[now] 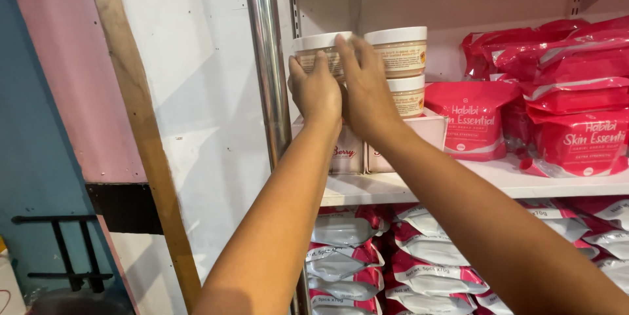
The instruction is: Cleaning skincare jars with a cloth and organizing them on shelves in a beauty supply store.
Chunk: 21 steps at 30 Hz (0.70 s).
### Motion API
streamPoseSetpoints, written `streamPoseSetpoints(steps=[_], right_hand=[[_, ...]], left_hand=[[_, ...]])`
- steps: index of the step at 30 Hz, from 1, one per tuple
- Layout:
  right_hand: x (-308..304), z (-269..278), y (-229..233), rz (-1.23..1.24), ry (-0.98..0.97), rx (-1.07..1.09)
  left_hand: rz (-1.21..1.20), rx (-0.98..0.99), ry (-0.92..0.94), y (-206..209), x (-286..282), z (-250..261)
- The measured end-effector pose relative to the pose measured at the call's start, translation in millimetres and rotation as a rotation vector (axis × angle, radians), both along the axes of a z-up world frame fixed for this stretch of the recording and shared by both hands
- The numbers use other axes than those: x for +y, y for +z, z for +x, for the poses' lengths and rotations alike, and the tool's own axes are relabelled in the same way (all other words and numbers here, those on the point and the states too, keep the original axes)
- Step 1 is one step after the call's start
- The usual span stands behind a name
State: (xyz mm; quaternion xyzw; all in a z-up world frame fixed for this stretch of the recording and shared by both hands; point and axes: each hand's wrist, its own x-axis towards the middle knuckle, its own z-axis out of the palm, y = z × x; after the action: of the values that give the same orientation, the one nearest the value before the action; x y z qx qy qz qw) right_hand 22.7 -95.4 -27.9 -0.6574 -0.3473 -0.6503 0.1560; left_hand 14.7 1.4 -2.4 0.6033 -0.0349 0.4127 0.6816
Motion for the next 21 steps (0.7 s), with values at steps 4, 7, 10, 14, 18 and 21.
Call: streamPoseSetpoints(steps=[4, 7, 10, 14, 18, 21], right_hand=[[2.5, 0.2, -23.0, 0.028, 0.094, 0.125], [4.5, -11.3, -32.6, 0.026, 0.093, 0.167], [4.7, -19.8, -33.8, 0.026, 0.123, 0.207], [1.7, -21.0, -40.4, -0.010, -0.020, 0.156], [0.5, -22.6, -42.9, -0.037, -0.149, 0.134], [1.8, -24.1, -44.6, -0.040, -0.164, 0.111]], left_hand=[[-0.081, -0.102, -0.079, -6.3, -0.7, 8.7], [-0.010, -0.105, 0.021, -12.0, -2.7, 9.9], [0.063, -0.048, 0.118, -15.4, -2.5, 12.1], [0.158, -0.103, 0.156, -22.8, -0.9, 21.8], [0.197, -0.158, 0.098, -26.0, -1.0, 19.5], [0.265, -0.132, 0.169, -30.9, 3.9, 34.8]])
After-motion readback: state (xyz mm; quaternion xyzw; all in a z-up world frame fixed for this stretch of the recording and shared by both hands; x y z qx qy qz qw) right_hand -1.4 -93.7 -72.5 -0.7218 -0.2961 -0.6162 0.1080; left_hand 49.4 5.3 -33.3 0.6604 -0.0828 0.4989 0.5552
